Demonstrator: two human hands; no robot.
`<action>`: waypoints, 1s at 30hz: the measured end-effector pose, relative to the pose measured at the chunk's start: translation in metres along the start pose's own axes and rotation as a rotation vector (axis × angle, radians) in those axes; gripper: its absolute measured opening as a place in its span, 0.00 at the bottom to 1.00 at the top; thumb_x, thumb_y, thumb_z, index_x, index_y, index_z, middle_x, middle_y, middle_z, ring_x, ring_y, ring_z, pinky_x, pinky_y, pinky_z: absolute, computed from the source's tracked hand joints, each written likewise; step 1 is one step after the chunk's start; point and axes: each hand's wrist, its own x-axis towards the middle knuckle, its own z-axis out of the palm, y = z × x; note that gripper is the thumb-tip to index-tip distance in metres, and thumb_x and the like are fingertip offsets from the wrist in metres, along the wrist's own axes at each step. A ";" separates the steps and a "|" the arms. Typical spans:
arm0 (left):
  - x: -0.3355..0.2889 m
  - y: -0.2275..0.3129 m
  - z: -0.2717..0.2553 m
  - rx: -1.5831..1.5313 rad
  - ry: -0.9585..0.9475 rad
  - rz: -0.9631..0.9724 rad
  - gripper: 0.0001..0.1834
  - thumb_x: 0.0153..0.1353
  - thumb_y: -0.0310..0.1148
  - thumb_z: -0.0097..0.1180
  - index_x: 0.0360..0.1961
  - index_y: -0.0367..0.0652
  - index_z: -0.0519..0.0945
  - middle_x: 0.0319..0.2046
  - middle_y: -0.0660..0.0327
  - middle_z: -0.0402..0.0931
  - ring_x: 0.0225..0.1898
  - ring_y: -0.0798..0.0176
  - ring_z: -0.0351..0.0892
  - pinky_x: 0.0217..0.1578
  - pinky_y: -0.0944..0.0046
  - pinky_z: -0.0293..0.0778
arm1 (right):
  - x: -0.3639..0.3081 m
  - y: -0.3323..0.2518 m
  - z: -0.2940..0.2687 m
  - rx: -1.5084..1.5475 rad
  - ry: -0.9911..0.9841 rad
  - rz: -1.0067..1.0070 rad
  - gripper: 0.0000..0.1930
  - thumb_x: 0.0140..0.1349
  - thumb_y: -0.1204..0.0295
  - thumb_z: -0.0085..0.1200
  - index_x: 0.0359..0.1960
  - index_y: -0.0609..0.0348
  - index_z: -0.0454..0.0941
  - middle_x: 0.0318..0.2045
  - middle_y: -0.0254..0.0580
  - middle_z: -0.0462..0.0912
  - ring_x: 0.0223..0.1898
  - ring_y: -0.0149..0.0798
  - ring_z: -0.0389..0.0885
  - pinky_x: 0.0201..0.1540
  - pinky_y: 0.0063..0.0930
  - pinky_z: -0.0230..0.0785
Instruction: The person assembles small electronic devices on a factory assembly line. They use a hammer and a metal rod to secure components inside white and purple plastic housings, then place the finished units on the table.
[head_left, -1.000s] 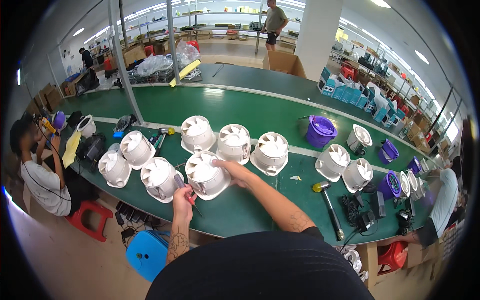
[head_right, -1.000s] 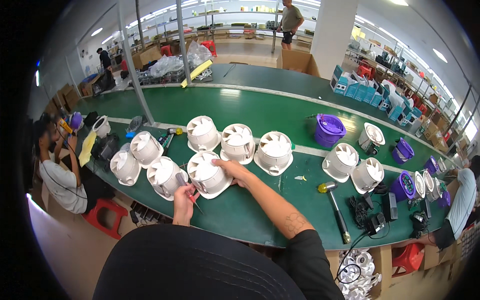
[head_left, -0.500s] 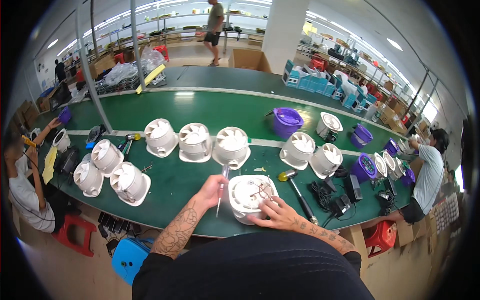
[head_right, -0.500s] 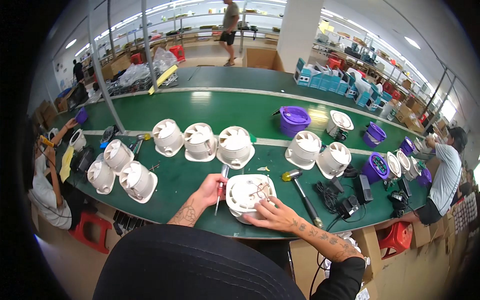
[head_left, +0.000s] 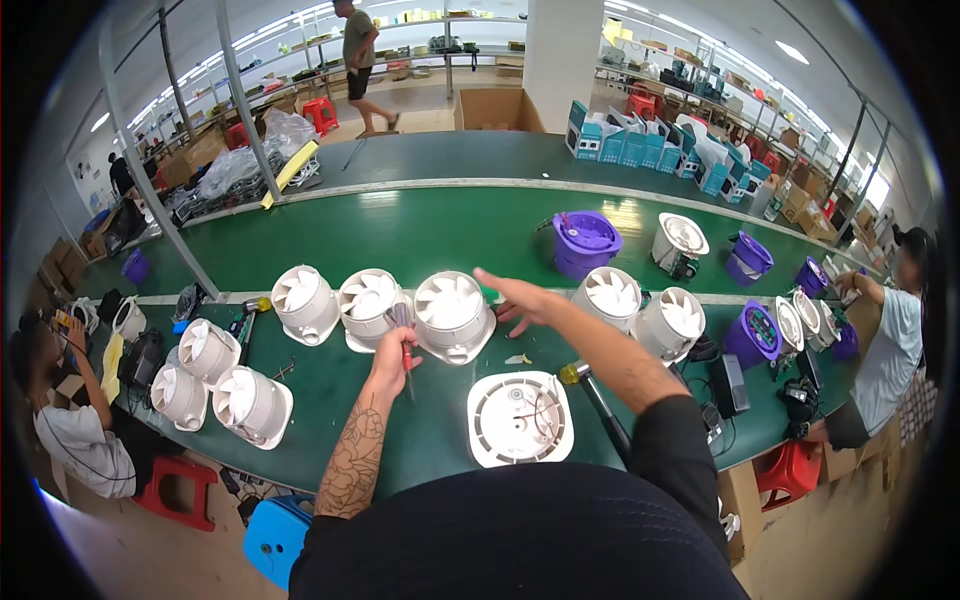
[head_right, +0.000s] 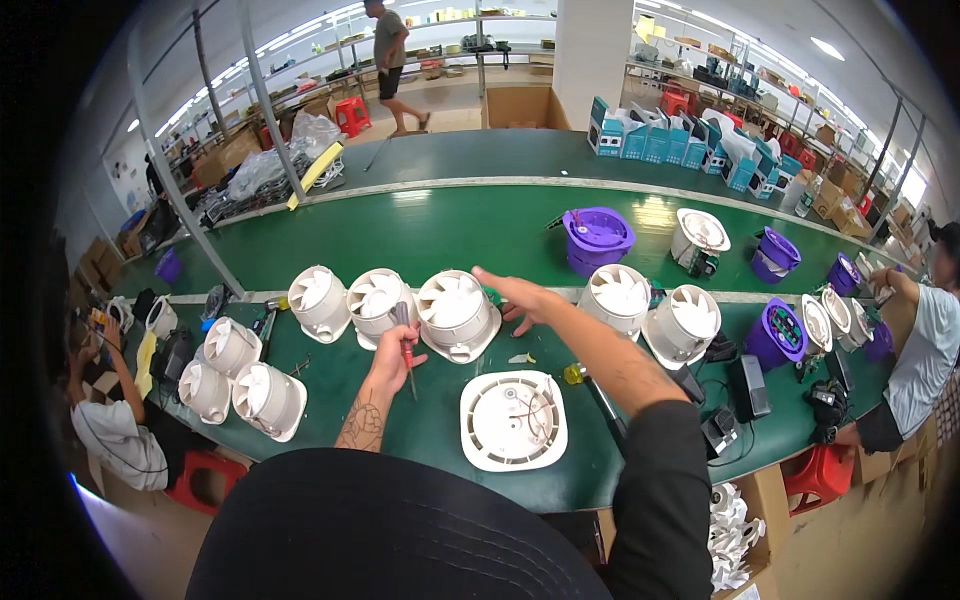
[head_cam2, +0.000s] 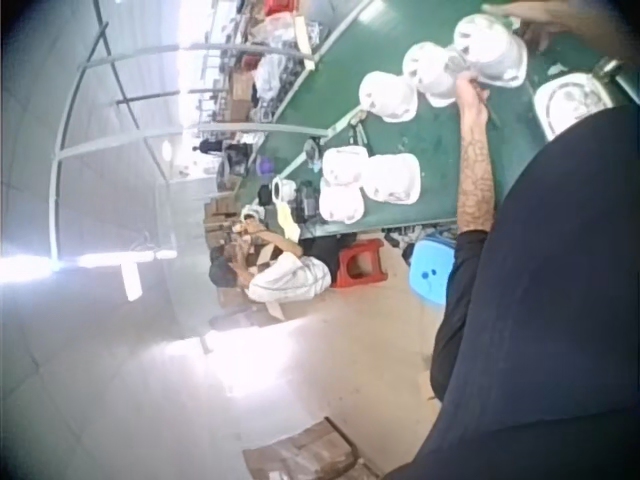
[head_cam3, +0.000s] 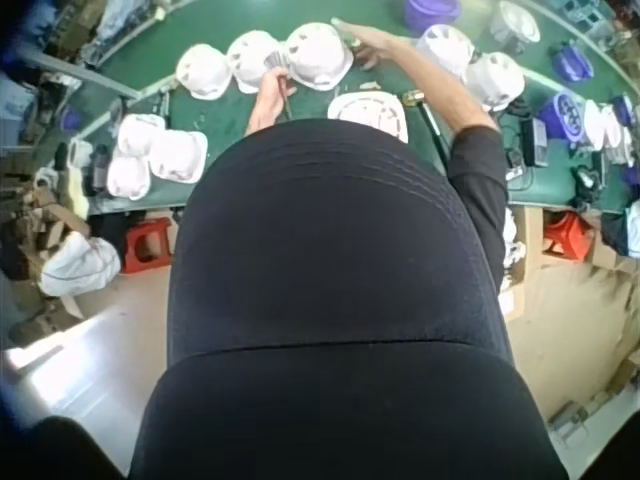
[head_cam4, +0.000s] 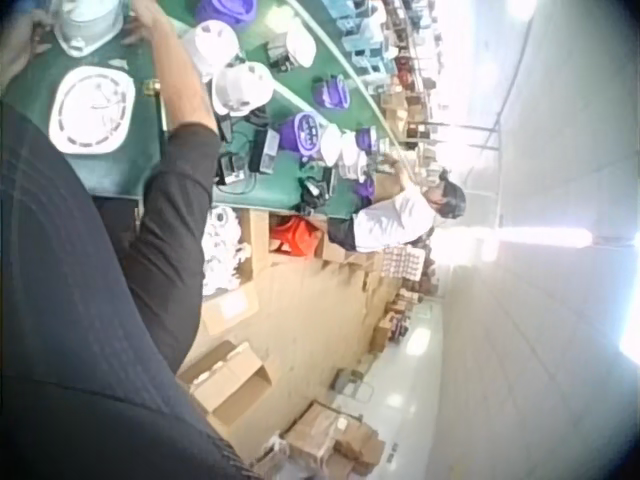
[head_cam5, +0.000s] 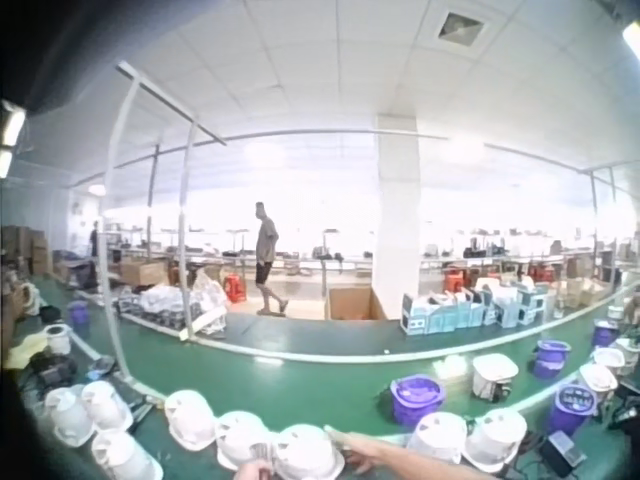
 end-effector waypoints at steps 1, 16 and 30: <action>0.006 -0.003 0.000 -0.067 -0.031 0.009 0.06 0.50 0.35 0.51 0.30 0.50 0.72 0.26 0.71 0.66 0.34 0.69 0.69 0.52 0.45 0.64 | 0.015 -0.004 0.007 -0.024 -0.037 0.000 0.53 0.51 0.28 0.46 0.67 0.58 0.57 0.65 0.62 0.57 0.62 0.59 0.64 0.54 0.61 0.63; -0.047 -0.007 -0.063 -0.502 -0.372 -0.121 0.06 0.52 0.34 0.44 0.21 0.47 0.67 0.27 0.60 0.73 0.36 0.56 0.76 0.46 0.44 0.72 | -0.083 -0.037 0.083 -0.954 0.153 -1.011 0.46 0.40 0.58 0.69 0.62 0.61 0.62 0.47 0.58 0.67 0.51 0.53 0.70 0.50 0.41 0.68; -0.117 -0.031 -0.170 -0.612 0.071 0.534 0.03 0.51 0.27 0.44 0.25 0.39 0.68 0.44 0.48 0.77 0.33 0.66 0.73 0.46 0.64 0.72 | -0.084 0.009 0.264 -1.374 0.289 -1.652 0.19 0.58 0.66 0.48 0.51 0.56 0.74 0.48 0.47 0.73 0.55 0.49 0.70 0.52 0.51 0.67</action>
